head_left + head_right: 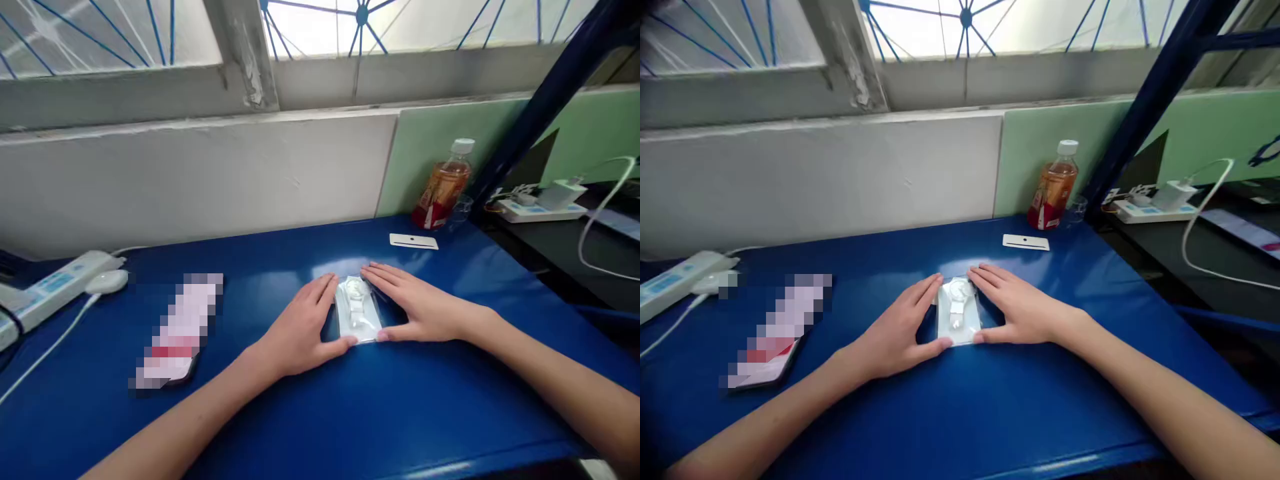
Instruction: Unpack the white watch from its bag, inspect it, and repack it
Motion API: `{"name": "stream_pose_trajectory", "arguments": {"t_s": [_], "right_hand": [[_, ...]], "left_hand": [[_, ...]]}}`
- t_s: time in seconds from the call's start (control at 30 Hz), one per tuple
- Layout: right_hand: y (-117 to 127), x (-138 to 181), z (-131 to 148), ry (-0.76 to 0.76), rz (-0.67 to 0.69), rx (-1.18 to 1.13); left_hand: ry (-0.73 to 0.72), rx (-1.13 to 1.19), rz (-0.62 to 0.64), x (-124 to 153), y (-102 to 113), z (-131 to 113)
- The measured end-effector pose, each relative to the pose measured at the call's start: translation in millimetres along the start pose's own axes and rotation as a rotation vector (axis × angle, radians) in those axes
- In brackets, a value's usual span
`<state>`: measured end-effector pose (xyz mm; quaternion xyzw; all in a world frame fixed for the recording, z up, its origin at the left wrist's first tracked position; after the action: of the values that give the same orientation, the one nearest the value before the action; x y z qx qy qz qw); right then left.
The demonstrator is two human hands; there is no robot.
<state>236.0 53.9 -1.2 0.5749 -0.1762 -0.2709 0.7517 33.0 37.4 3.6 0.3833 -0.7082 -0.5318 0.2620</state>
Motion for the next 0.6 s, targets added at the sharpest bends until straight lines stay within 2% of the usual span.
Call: {"name": "stream_pose_trajectory", "arguments": {"t_s": [0.13,0.6], "right_hand": [[1.9,2.6,1.2,0.012,-0.046,-0.025],[6.7,5.4,2.3,-0.001,-0.071,-0.056]], "left_hand": [[0.002,0.031,0.007,2.5,1.2,-0.7],[0.004,0.061,-0.009,2.2,1.8,-2.1]]}}
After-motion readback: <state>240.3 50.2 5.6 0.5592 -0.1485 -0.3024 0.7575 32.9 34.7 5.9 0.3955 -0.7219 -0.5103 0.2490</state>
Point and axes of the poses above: each hand's wrist, its own x-axis away from the middle knuckle, its own y-axis out of the back of the hand, z = x × y, the point moved 5 cm from there along -x, towards the middle knuckle, and after that the axes turned 7 degrees about y, right-handed, at the moved point
